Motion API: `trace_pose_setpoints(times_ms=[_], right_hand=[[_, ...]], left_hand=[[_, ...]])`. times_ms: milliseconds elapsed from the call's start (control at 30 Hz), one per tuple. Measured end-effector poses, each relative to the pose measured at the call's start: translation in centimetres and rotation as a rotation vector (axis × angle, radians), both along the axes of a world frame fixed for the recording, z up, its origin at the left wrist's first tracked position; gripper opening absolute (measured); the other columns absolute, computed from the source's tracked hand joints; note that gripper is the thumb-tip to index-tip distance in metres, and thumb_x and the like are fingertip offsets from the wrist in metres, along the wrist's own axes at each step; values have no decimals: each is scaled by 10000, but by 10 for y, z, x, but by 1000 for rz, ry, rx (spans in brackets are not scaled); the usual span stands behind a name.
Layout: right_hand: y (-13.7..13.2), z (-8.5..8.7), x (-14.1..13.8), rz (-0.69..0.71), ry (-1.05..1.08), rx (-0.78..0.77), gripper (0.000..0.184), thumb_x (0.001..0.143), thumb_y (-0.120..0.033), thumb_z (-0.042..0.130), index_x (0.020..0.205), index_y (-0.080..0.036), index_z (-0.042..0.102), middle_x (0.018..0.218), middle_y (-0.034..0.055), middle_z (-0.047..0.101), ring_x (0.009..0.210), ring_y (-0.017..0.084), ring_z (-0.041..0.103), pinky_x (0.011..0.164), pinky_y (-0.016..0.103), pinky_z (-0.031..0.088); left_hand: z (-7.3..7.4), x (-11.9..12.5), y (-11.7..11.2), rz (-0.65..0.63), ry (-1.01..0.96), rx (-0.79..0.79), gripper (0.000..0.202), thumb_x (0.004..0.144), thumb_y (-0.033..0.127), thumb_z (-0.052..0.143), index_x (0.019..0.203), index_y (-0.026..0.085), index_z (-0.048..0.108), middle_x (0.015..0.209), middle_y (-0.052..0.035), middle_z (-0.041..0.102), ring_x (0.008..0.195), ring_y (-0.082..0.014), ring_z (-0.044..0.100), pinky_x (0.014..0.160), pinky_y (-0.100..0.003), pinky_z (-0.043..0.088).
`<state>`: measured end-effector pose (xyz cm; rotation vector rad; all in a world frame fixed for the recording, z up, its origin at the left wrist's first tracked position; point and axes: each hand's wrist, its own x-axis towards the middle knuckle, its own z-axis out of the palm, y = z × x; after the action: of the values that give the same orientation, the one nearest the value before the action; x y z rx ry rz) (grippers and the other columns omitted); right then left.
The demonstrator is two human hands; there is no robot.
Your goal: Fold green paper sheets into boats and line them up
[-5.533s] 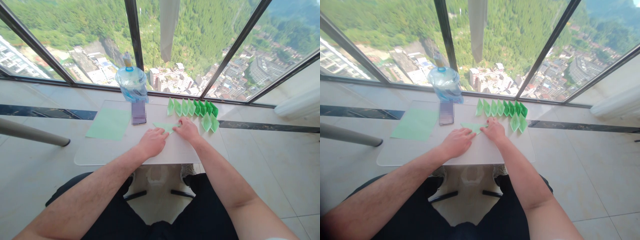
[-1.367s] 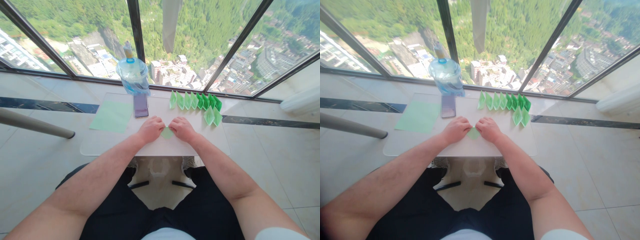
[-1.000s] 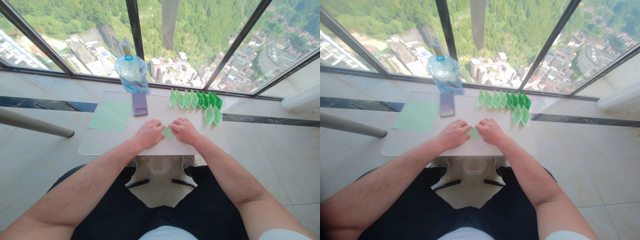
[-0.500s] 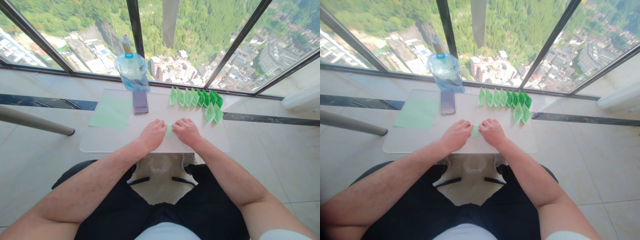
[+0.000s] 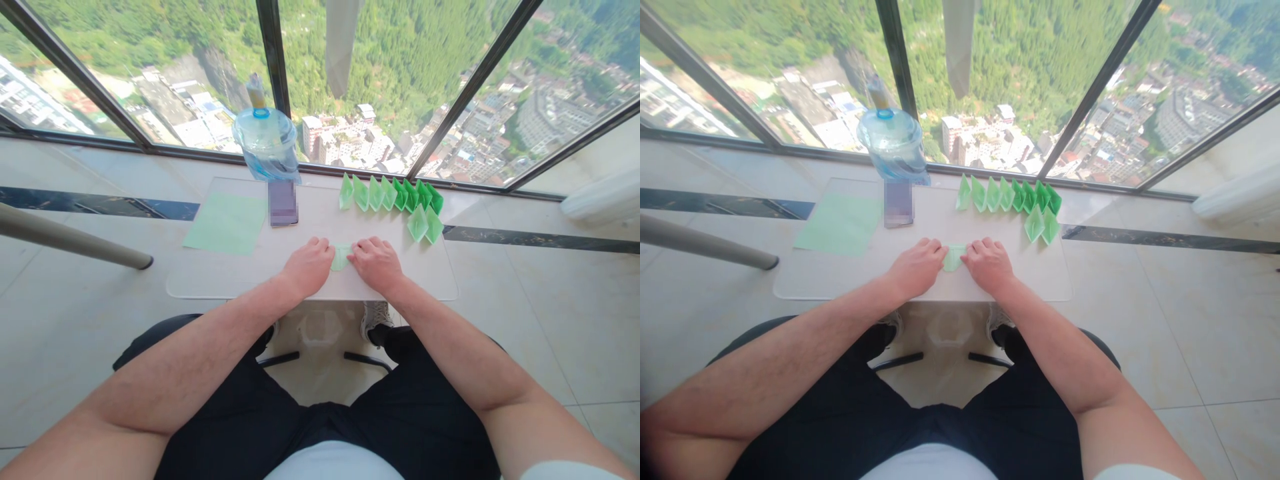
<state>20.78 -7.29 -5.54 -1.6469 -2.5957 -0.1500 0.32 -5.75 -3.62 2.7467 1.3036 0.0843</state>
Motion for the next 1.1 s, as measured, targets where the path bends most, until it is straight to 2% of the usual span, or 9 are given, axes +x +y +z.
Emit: trace_pose_setpoints(times_ms=[167, 367, 500, 567, 633, 700, 833, 1000, 1100], right_hand=[[-4, 3, -2, -35, -1, 2, 383, 1015, -350, 404, 1183, -118, 657, 1154, 182, 635, 1106, 318, 470, 836, 409, 351], [-10, 5, -6, -83, -33, -31, 417, 1010, -342, 403, 1279, -101, 612, 1149, 197, 636, 1072, 316, 500, 841, 410, 352], [-15, 11, -13, -113, -77, -70, 462, 1022, -366, 358, 1447, -248, 498, 1139, 171, 625, 1038, 306, 520, 836, 404, 340], [-17, 17, -17, -132, -106, -95, 467, 1025, -421, 335, 1460, -332, 477, 1139, 162, 611, 1038, 305, 520, 840, 402, 336], [-18, 23, -21, -144, -128, -121, 488, 1015, -492, 327, 1456, -350, 480, 1153, 164, 598, 1050, 308, 517, 850, 402, 338], [-19, 27, -23, -151, -142, -144, 523, 1000, -547, 329, 1458, -343, 480, 1168, 168, 591, 1060, 309, 517, 863, 403, 341], [-19, 30, -25, -160, -144, -152, 551, 985, -583, 331, 1444, -327, 498, 1181, 176, 587, 1071, 319, 527, 878, 411, 349], [-19, 30, -25, -159, -116, -178, 567, 984, -586, 335, 1449, -300, 487, 1236, 188, 578, 1112, 330, 521, 906, 430, 359], [-19, 30, -22, -176, -98, -198, 582, 985, -585, 345, 1414, -231, 518, 1292, 195, 570, 1153, 329, 506, 933, 444, 365]], left_hand=[[2, 5, -9, 40, 20, 15, 304, 911, 81, 399, 1083, 108, 649, 1055, -167, 618, 1024, -283, 542, 864, -380, 462], [1, 9, -25, 152, 44, 32, 423, 913, 150, 429, 1311, 101, 565, 1128, -193, 634, 1040, -301, 566, 868, -427, 426], [4, 14, -30, 182, 76, 15, 452, 921, 211, 438, 1347, 99, 540, 1169, -208, 631, 1062, -325, 576, 883, -465, 385], [5, 16, -31, 207, 98, 5, 460, 913, 219, 442, 1348, 102, 540, 1170, -202, 637, 1055, -329, 581, 888, -474, 372], [6, 17, -32, 223, 108, 3, 469, 909, 227, 442, 1348, 97, 543, 1172, -200, 642, 1059, -337, 580, 893, -477, 368], [5, 17, -33, 214, 109, 18, 484, 911, 237, 437, 1361, 87, 539, 1202, -203, 640, 1143, -362, 541, 930, -487, 355], [3, 18, -34, 198, 131, 45, 521, 918, 259, 438, 1402, 80, 511, 1312, -211, 602, 1370, -391, 353, 1072, -524, 248], [1, 21, -37, 205, 144, 28, 517, 927, 227, 409, 1405, 51, 496, 1247, -224, 612, 1181, -341, 527, 1052, -486, 278], [0, 22, -38, 228, 141, 26, 520, 924, 236, 409, 1406, 61, 495, 1249, -234, 597, 1145, -343, 542, 993, -468, 325]])
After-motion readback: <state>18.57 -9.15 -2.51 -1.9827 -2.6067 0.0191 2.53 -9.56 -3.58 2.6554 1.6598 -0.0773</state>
